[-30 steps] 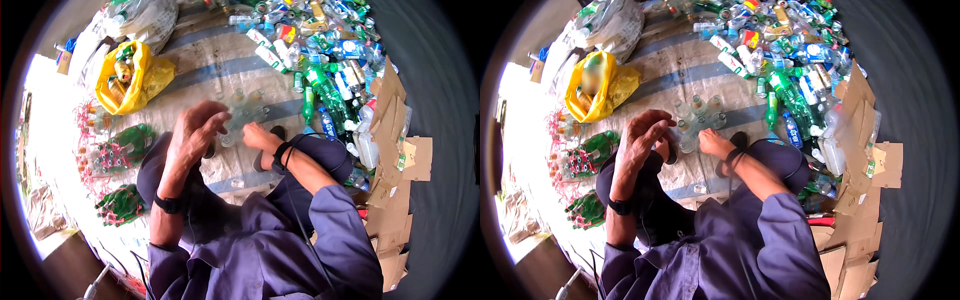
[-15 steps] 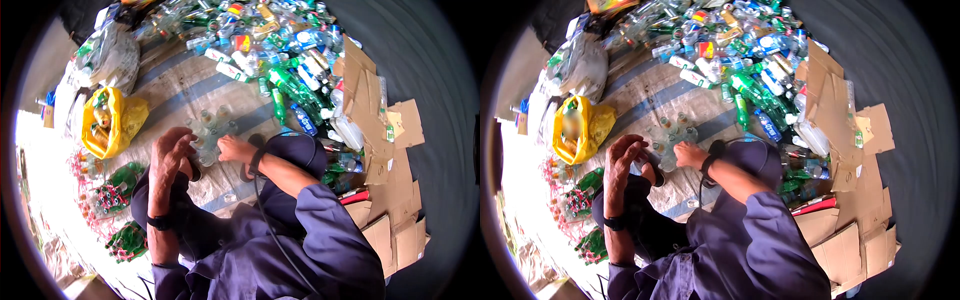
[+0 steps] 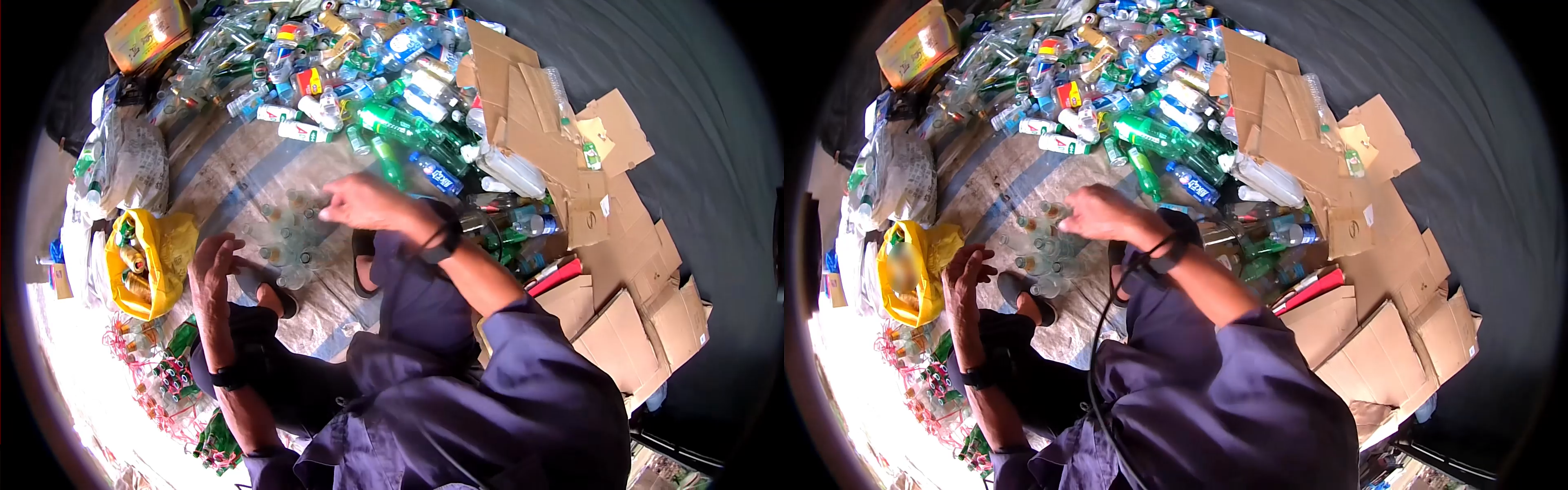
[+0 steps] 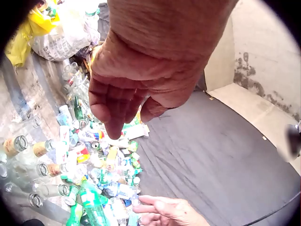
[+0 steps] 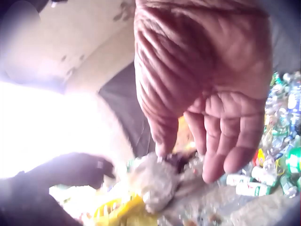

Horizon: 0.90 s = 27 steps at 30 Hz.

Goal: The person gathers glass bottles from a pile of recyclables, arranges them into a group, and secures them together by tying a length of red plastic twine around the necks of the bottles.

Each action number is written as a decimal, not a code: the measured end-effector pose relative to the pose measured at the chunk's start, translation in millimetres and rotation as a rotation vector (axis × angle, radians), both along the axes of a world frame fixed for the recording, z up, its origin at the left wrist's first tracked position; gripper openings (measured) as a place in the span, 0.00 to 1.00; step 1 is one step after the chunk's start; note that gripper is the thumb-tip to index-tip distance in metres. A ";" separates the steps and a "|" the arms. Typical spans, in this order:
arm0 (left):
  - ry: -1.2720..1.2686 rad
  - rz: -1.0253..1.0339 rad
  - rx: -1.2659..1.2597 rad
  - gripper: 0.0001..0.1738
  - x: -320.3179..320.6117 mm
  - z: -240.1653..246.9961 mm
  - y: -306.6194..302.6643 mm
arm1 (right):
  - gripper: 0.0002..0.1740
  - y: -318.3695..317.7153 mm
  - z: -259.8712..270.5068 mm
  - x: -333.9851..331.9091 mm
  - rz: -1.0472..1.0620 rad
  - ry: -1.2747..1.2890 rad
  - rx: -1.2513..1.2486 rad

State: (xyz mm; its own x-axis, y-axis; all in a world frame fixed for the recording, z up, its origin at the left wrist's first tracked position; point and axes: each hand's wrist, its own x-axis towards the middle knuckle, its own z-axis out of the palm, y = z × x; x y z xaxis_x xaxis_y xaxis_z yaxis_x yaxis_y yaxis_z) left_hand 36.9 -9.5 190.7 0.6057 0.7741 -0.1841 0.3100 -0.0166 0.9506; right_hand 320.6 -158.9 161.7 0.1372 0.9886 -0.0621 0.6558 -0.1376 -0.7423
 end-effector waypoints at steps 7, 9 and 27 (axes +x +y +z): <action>0.028 -0.022 0.058 0.19 -2.1 -7.6 1.1 | 0.22 -129.0 25.2 76.1 -0.664 0.358 0.100; 0.038 -0.028 0.079 0.19 -1.0 -4.1 -1.1 | 0.23 -174.0 -26.3 98.2 -0.775 0.154 0.047; 0.121 0.005 0.106 0.17 -9.8 26.5 -3.3 | 0.25 -300.6 -260.0 32.9 -0.683 -0.078 -0.538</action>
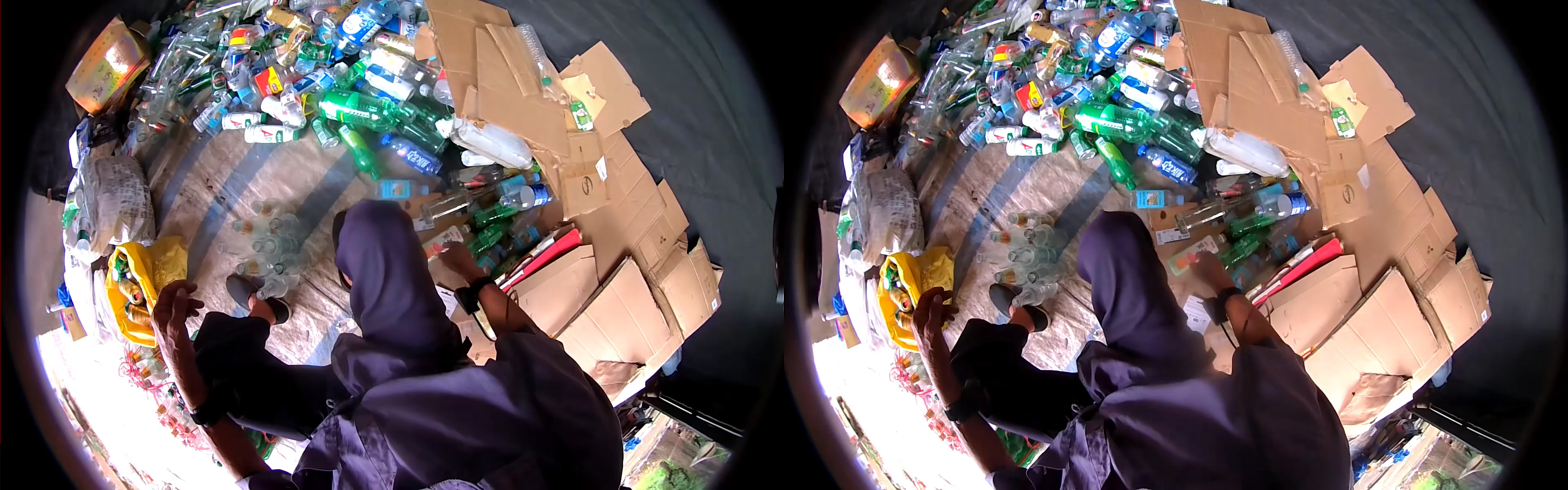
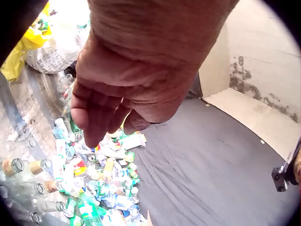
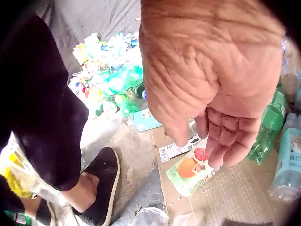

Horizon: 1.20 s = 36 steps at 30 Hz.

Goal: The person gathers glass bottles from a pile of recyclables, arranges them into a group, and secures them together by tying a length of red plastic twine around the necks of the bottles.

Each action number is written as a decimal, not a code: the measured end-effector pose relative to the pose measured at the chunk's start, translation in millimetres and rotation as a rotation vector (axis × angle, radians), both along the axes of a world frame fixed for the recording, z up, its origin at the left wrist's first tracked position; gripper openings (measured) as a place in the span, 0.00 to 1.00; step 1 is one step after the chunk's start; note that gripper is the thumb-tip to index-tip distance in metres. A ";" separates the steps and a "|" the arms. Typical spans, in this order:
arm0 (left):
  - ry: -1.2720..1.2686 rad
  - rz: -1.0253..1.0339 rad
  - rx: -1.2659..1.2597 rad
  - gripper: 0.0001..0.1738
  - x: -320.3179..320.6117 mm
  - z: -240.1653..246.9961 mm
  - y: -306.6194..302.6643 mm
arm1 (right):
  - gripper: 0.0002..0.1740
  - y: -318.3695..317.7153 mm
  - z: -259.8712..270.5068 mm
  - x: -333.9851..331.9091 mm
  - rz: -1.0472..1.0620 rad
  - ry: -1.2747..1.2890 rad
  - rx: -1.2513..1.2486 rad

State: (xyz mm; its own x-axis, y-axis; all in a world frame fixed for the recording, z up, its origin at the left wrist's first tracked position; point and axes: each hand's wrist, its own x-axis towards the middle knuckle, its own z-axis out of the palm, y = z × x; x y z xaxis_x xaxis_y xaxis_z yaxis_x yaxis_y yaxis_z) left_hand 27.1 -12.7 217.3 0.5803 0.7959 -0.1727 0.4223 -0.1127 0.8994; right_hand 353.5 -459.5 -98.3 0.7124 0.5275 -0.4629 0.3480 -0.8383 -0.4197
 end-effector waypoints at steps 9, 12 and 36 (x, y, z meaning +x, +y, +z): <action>0.054 0.135 -0.004 0.18 -7.2 -17.4 15.8 | 0.13 -9.8 -111.4 80.9 0.474 -0.462 -0.036; 0.106 0.181 0.014 0.18 -7.3 -15.3 15.8 | 0.09 8.6 -98.1 94.8 0.400 -0.449 -0.158; 0.109 0.229 -0.049 0.17 5.3 -11.9 20.3 | 0.27 23.8 -151.1 139.1 -0.850 0.556 0.644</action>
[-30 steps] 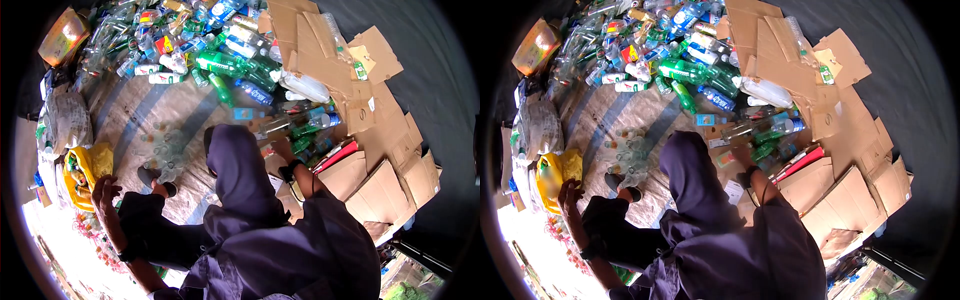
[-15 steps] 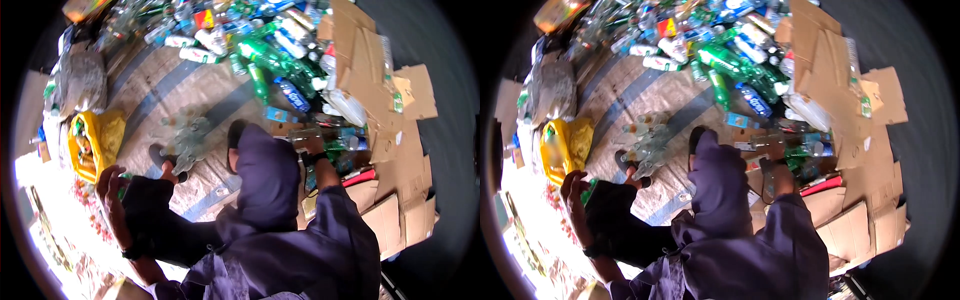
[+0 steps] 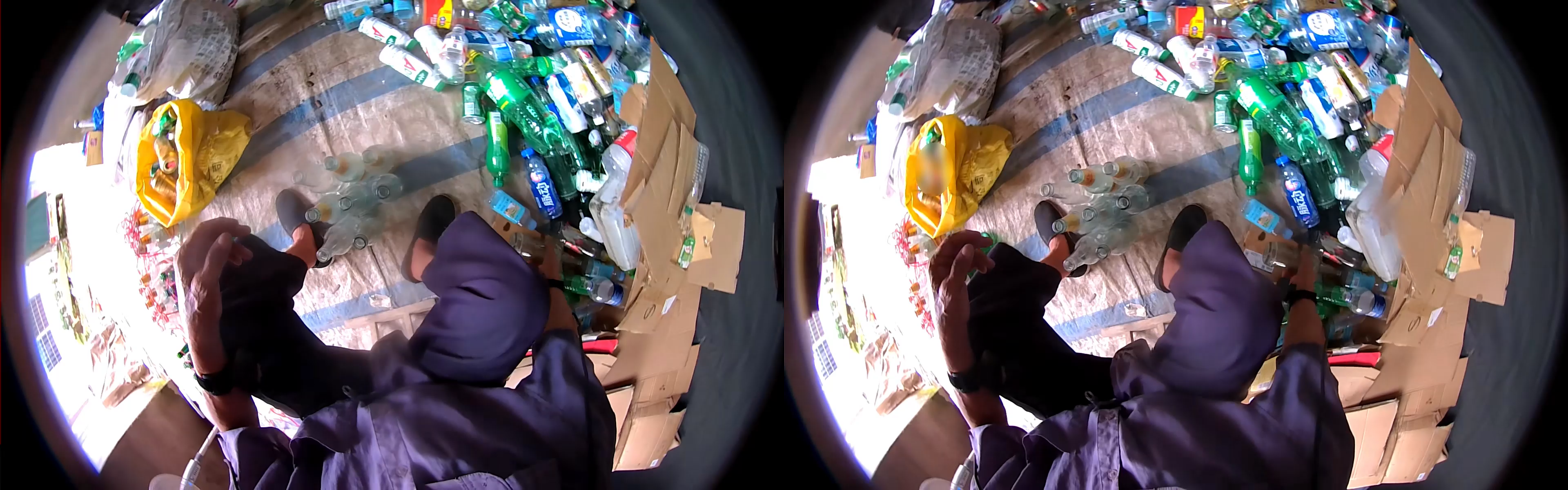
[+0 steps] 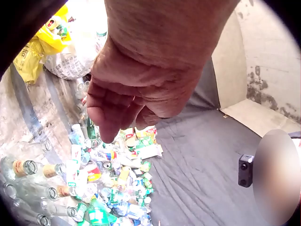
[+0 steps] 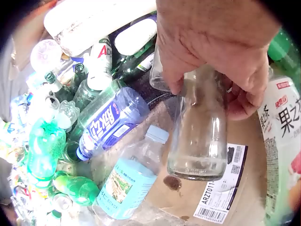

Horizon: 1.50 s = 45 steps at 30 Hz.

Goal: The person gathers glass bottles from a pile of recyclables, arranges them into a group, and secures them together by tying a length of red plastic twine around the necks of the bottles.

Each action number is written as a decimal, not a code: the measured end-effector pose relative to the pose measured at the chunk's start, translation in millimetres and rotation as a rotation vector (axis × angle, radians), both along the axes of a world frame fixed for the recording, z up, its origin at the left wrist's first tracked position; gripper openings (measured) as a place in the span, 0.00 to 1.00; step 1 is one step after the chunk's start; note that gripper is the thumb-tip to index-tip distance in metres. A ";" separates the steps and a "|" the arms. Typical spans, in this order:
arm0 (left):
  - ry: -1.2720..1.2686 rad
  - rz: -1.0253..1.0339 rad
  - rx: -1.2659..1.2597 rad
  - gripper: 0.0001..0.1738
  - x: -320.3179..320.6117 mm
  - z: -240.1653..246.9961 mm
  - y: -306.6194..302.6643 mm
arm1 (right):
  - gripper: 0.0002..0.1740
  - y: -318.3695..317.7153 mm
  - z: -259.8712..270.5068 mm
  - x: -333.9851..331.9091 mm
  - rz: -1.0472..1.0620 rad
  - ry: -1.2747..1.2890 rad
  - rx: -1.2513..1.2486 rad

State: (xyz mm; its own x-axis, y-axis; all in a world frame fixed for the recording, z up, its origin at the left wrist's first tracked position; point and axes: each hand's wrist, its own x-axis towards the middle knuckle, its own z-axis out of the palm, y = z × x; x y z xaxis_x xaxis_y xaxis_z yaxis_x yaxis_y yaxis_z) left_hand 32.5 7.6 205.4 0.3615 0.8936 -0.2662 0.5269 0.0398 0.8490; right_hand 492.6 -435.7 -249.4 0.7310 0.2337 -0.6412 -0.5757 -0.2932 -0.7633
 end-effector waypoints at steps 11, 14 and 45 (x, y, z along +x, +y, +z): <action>0.001 0.054 -0.048 0.19 13.5 14.5 -10.5 | 0.28 26.7 37.0 -58.8 0.131 -0.275 -0.154; -0.052 0.019 0.002 0.17 0.0 0.7 -11.7 | 0.29 31.8 52.6 -67.1 0.158 -0.301 -0.162; -0.266 -0.530 0.073 0.38 39.4 13.1 -62.3 | 0.38 273.3 508.4 -186.7 0.962 -0.569 0.624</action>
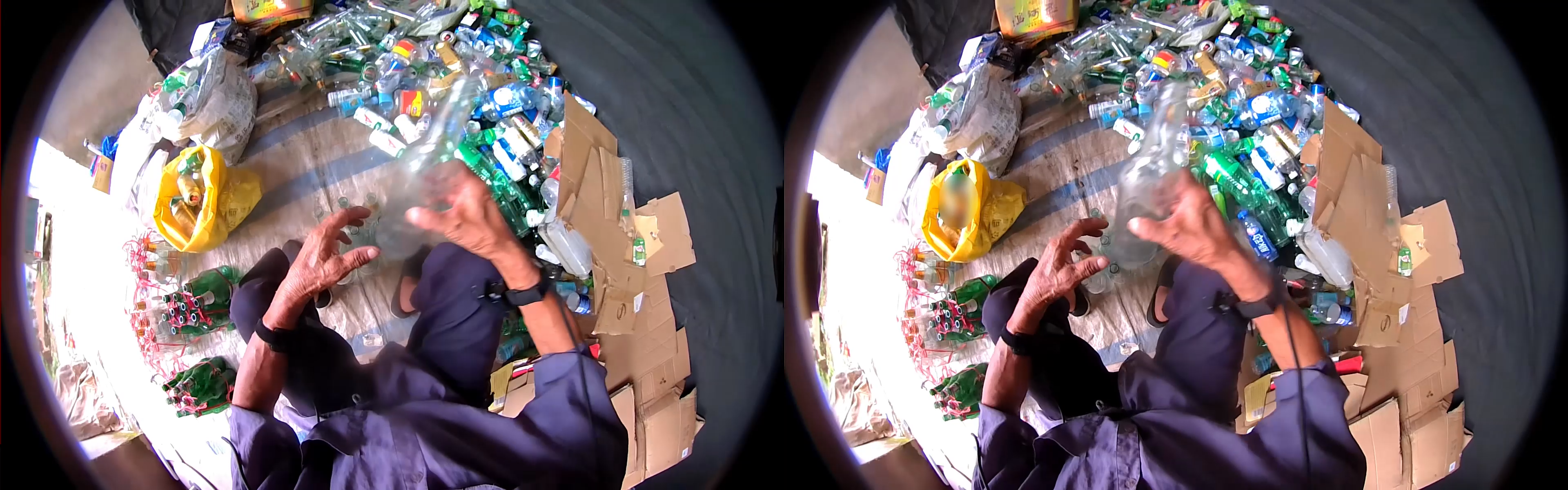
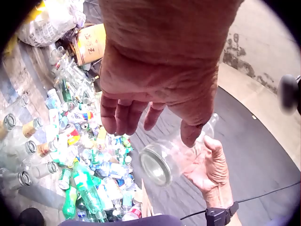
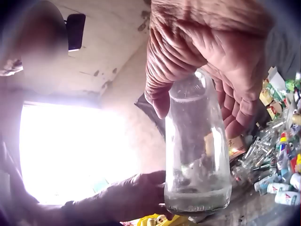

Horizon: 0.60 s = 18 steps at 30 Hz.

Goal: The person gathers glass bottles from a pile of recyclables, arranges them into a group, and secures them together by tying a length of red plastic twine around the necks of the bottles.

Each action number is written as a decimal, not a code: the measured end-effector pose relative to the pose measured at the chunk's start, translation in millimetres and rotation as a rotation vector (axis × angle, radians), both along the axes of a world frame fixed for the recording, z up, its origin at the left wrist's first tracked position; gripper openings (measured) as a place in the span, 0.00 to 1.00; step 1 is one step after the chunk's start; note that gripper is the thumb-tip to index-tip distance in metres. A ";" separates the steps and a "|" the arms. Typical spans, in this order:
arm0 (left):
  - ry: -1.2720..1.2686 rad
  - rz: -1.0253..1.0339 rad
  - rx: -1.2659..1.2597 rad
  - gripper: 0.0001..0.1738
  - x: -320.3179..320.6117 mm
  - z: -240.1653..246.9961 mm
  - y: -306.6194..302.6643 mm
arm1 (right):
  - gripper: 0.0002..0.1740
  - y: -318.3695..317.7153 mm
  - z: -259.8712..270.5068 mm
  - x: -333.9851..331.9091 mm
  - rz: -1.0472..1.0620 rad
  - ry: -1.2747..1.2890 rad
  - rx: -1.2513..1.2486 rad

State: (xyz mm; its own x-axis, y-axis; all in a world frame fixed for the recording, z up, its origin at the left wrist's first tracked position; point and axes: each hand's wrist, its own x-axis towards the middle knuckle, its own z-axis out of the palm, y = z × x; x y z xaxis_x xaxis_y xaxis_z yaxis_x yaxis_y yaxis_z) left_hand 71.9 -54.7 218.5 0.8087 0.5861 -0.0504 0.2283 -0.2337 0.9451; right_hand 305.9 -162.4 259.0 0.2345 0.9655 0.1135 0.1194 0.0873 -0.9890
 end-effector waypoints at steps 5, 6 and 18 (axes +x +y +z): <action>0.173 -0.056 0.069 0.45 -10.6 12.4 -10.8 | 0.40 8.3 -46.6 -47.9 0.038 -0.135 0.151; 0.157 -0.063 0.040 0.45 -13.1 11.6 -12.1 | 0.40 5.7 -49.0 -57.7 0.019 -0.100 0.146; 0.063 -0.139 0.109 0.46 -39.3 -19.7 -25.0 | 0.39 -24.1 -18.5 -91.5 0.090 -0.346 -0.075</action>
State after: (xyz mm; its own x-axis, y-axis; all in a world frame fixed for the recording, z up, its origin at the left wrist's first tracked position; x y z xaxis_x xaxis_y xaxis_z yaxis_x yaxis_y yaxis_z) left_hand 32.5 -79.6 198.8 0.8795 0.4738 -0.0459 0.2446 -0.3672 0.8974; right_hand 214.4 -186.6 240.4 0.1084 0.9891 0.0994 0.4433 0.0414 -0.8954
